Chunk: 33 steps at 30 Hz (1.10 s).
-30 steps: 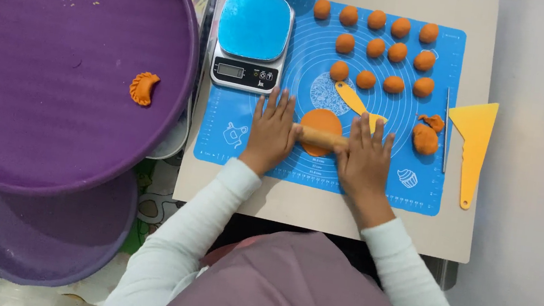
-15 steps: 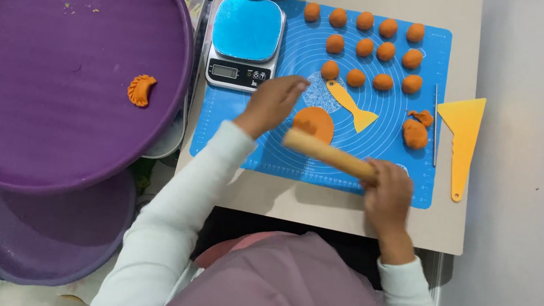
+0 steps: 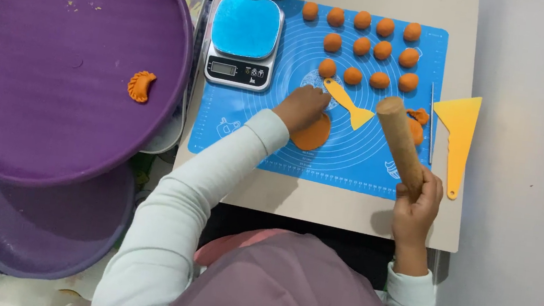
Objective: Flattening dough balls with a rolling pin and hand-shaping them into pastries on a silicone mat.
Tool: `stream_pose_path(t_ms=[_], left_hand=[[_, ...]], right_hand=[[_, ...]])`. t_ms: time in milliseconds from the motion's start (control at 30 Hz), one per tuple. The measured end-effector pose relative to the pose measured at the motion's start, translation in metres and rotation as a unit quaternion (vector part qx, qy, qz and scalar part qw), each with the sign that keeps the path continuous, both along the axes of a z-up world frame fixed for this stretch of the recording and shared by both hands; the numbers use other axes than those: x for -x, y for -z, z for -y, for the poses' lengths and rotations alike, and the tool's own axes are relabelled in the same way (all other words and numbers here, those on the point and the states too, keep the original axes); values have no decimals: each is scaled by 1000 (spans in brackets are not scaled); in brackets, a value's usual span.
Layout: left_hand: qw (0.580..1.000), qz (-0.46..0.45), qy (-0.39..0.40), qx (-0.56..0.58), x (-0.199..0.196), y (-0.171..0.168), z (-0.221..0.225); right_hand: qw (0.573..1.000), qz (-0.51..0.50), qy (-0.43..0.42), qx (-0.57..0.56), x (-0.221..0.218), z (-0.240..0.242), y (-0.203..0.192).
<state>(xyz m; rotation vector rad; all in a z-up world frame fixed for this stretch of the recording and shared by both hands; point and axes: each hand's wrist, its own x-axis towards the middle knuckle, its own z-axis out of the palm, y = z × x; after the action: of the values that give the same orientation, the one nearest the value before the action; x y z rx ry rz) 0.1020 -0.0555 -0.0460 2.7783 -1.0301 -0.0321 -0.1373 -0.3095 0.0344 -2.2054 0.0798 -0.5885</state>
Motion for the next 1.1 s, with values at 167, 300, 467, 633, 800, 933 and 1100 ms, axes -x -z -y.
stream_pose_path(t_ms=[167,300,467,633,800,933,1100], left_hand=[[998,-55,18,30,24,-54,-14],[994,-72,54,61,51,-113,-30],[972,-123,-46,197,96,-170,-51],[951,-150,-185,197,134,-201,-78],[910,115,-235,320,125,-149,-91],[938,142,-218,229,99,-94,-81],[959,113,-221,136,89,-75,-70]], right_hand=[[1000,6,-3,2,1,-9,-10],[1000,20,-10,18,0,-2,-4],[999,5,-32,-6,-6,-8,-29],[997,-22,-63,49,-31,-14,-29],[942,-51,-163,290,-93,-25,12],[915,-57,-233,324,-113,-55,14],[893,-109,-286,330,-134,-63,11]])
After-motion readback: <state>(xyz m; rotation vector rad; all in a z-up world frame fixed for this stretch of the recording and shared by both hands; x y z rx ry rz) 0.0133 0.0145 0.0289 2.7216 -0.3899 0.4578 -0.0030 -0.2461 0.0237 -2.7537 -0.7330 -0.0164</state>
